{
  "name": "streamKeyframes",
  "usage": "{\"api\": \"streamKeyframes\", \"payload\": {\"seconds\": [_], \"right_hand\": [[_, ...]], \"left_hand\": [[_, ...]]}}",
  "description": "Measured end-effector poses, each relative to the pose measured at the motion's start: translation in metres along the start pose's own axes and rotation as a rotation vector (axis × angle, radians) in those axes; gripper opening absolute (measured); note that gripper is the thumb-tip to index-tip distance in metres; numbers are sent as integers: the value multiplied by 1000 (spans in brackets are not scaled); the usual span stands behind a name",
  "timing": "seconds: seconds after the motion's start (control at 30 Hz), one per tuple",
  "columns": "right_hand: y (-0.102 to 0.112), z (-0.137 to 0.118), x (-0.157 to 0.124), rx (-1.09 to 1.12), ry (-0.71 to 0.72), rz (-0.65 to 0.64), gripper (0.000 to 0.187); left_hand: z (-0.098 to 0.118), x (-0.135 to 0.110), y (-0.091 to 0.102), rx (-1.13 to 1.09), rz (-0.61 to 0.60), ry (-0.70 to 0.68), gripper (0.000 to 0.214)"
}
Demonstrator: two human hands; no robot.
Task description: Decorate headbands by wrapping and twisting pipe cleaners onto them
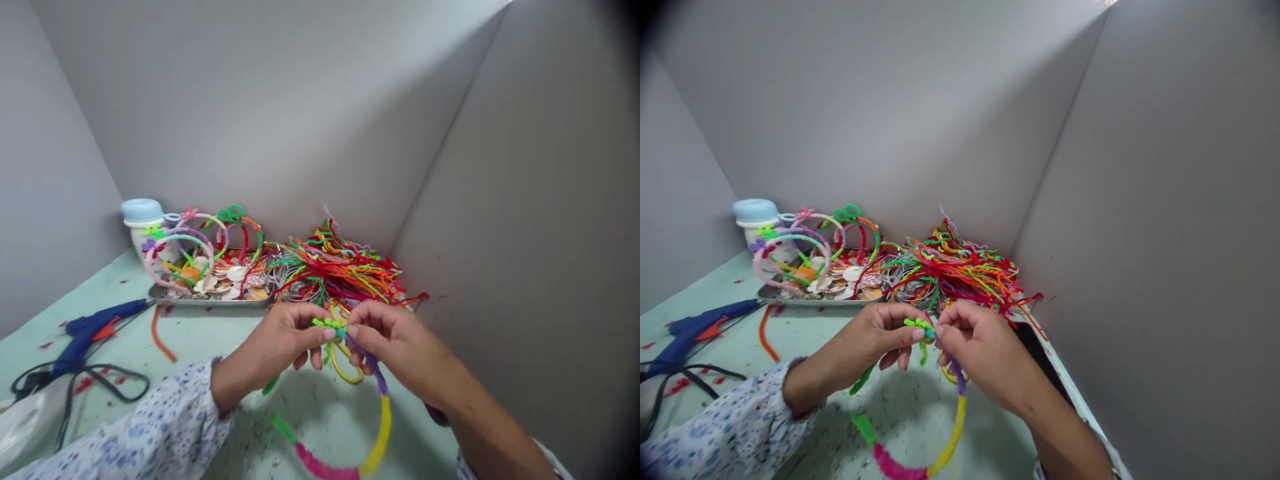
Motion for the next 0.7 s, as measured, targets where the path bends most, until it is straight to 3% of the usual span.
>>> {"api": "streamKeyframes", "payload": {"seconds": [0.23,0.57,0.7], "right_hand": [[9,0,3,-23,-2,-128,12],[7,4,5,-36,41,-102,12],[6,3,4,-16,-13,-131,13]], "left_hand": [[3,-2,1,-21,6,-18,23],[-1,-2,2,-96,9,-41,17],[-2,-2,2,-120,-2,-52,16]]}}
Point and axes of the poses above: each hand's wrist, its own x-axis towards the middle knuckle, its own y-axis out of the back of the hand, z = x × y, the point moved 1 cm from there along x, towards the middle knuckle, and after that the axes turned 2 degrees about z, right-handed, at the moved point
